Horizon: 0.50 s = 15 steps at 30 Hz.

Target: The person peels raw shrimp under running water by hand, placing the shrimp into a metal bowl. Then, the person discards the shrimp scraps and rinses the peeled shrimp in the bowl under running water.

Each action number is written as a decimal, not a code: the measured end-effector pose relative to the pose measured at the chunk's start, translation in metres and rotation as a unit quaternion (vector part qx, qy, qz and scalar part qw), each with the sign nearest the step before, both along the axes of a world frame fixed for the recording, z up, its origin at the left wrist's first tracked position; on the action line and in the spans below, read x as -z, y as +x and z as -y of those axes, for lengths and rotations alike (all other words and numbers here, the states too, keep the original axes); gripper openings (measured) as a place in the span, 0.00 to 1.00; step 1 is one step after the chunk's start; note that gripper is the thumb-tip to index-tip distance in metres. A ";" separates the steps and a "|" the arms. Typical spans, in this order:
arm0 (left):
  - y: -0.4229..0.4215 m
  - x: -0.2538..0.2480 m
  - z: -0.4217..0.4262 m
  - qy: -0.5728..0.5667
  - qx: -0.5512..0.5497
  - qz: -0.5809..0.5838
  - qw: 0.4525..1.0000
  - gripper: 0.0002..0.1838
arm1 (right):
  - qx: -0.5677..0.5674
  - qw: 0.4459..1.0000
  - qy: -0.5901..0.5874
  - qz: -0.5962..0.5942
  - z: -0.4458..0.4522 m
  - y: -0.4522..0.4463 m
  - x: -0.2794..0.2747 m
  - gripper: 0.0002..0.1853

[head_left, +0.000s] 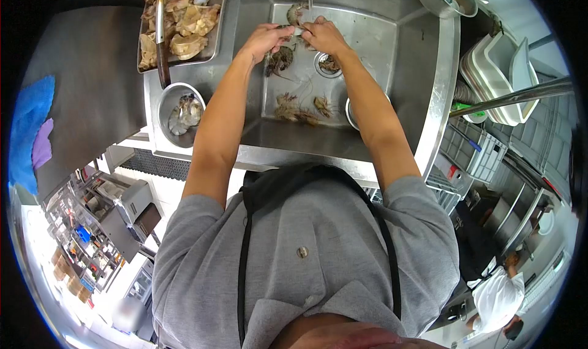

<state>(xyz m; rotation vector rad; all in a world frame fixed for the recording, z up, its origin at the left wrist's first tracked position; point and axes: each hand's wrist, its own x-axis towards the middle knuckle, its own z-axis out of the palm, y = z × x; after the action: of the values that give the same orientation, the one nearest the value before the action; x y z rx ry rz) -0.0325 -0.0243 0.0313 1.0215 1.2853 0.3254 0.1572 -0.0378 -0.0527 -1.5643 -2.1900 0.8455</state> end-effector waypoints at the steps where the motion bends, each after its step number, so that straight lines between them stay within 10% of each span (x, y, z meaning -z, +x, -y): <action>1: 0.002 -0.001 0.000 0.001 -0.008 -0.002 1.000 0.21 | 0.009 1.000 -0.008 0.000 0.001 0.001 -0.001 0.21; 11: -0.007 0.006 -0.004 0.002 -0.055 0.037 0.998 0.26 | -0.017 0.997 0.024 0.078 0.003 0.019 0.009 0.20; 15: -0.030 -0.016 -0.024 0.044 0.059 -0.033 0.997 0.25 | 0.039 0.980 -0.163 0.106 0.026 0.048 0.035 0.21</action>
<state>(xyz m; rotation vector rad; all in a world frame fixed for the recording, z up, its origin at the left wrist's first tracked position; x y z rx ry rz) -0.0629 -0.0006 0.0478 1.1861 1.2715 0.2608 0.2048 -0.0638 -0.0875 -1.9641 -2.1975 1.1038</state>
